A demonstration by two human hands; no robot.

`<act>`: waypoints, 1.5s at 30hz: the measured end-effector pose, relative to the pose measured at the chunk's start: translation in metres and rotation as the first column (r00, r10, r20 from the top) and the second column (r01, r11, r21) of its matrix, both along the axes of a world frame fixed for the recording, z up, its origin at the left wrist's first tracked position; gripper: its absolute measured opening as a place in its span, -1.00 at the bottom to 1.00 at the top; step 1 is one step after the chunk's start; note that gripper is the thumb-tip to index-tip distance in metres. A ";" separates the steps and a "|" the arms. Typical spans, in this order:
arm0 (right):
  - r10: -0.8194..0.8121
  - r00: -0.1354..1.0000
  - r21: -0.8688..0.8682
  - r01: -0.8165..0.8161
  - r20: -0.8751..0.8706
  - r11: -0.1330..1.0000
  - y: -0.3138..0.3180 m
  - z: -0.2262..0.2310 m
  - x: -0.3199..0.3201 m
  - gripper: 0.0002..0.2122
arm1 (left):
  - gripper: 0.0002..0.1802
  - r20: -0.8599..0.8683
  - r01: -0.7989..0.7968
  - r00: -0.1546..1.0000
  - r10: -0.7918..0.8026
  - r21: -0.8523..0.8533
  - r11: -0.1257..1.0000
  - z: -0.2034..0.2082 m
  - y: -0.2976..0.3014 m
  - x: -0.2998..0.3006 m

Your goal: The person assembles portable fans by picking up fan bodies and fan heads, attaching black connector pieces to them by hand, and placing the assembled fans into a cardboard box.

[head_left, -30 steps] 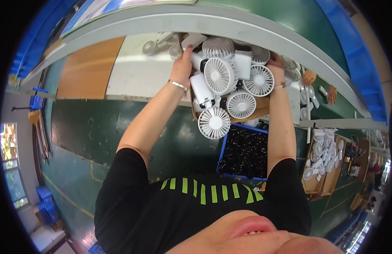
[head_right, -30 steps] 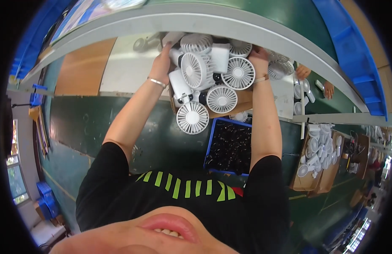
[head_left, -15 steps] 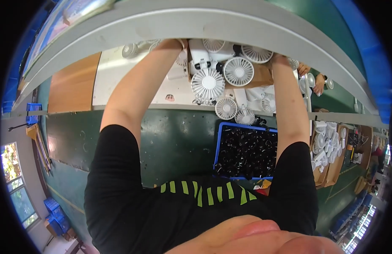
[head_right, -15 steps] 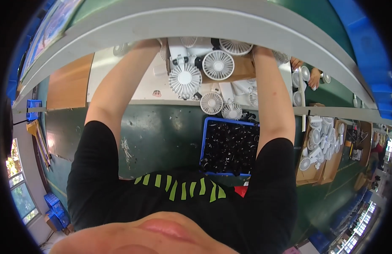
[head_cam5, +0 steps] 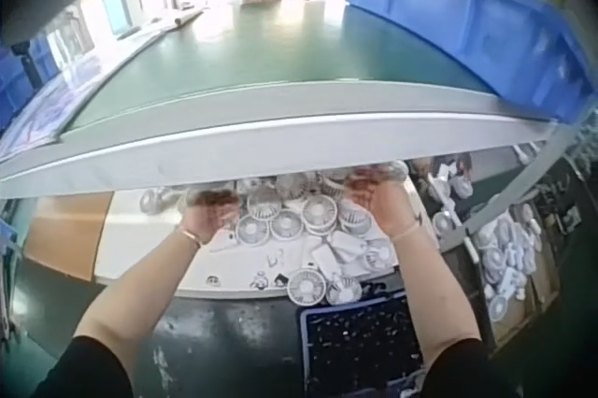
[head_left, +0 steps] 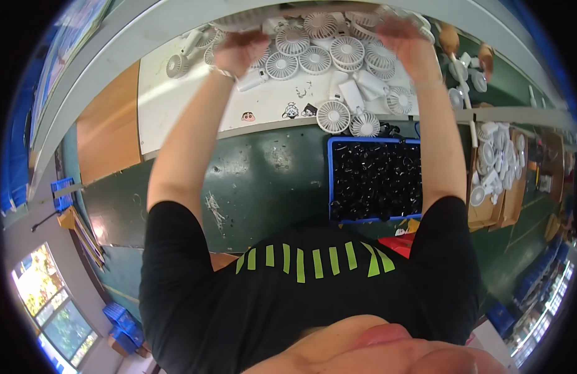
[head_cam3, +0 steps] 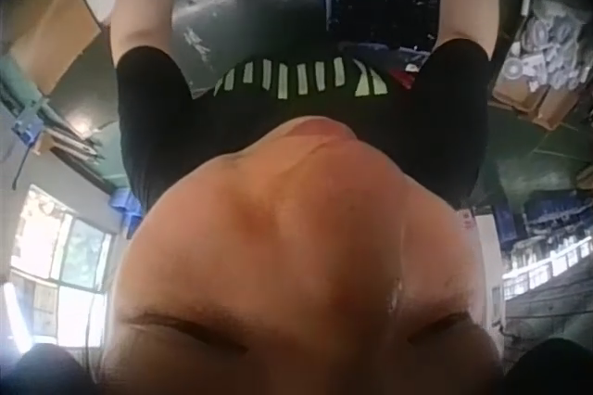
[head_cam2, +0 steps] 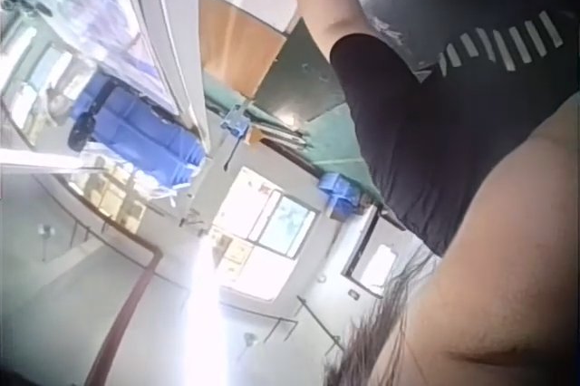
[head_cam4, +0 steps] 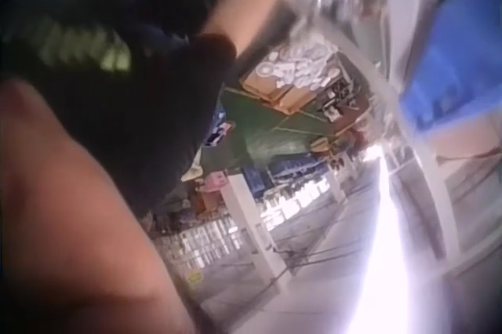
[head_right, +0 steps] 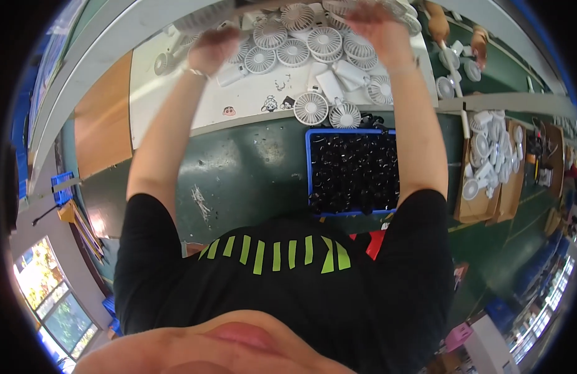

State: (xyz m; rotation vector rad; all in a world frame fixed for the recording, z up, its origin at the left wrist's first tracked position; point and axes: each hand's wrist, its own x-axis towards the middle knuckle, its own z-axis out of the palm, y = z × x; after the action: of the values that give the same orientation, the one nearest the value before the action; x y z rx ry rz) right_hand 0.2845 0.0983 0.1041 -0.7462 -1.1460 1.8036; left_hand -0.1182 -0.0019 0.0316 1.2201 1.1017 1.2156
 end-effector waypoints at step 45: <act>-0.144 0.988 0.126 0.149 -0.051 0.981 -0.331 0.060 0.147 -0.82 | -0.22 0.622 0.134 0.778 0.086 -0.297 0.945 0.135 -0.377 0.341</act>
State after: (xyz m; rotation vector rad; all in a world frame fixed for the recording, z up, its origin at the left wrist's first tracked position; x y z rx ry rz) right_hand 0.4313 -0.2326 0.1636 -0.6954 -1.1387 1.5999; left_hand 0.2231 -0.3789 0.1669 0.4935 0.7280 1.2297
